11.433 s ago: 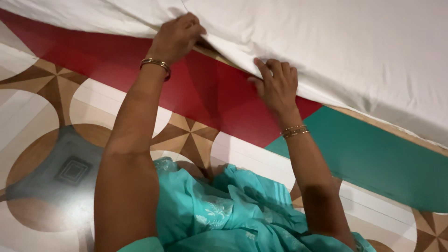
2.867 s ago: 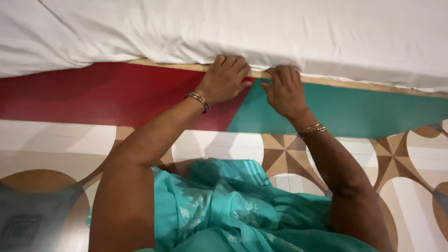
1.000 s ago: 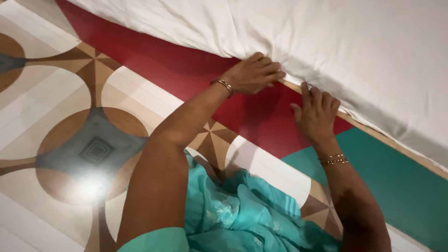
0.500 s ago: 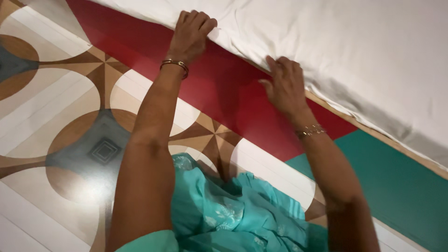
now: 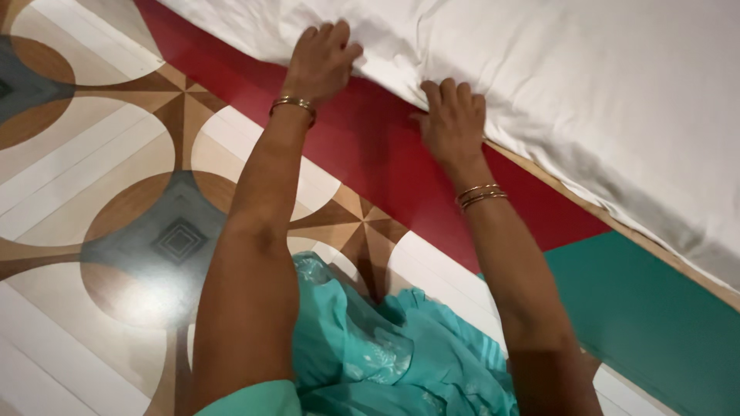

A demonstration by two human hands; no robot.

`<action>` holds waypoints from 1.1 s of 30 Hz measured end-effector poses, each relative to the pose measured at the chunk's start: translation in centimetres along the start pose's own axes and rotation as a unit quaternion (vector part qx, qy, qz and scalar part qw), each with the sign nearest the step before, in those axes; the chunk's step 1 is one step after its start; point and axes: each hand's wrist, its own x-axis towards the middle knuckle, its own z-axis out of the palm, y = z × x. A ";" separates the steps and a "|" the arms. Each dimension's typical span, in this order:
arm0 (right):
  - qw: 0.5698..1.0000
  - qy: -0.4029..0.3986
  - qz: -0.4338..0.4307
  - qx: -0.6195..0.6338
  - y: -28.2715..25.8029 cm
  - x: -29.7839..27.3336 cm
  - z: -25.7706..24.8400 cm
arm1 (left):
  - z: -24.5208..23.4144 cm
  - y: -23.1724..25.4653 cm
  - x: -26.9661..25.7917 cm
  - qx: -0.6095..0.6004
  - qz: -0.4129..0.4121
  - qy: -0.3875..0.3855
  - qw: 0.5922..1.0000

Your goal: The person smooths and tucks a white sheet into the side of a bed frame using their hands.

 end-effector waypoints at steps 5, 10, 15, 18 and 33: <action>0.984 0.056 0.047 0.162 2.8 2.1 -1.4 | 2.2 0.0 3.7 -0.086 -0.116 0.074 0.987; 0.985 0.037 0.018 0.166 2.1 1.8 -1.8 | 2.4 0.0 4.1 -0.152 -0.123 0.080 0.978; 0.992 0.054 -0.037 0.104 0.7 1.2 1.2 | -0.6 0.2 0.6 -0.181 0.017 0.063 0.981; 0.996 0.043 -0.050 0.059 0.1 0.9 2.6 | -0.6 0.2 -0.6 -0.106 0.038 0.054 0.992; 0.976 0.066 -0.001 0.210 2.2 -0.2 0.1 | 3.9 3.1 0.4 -0.123 -0.051 0.085 0.987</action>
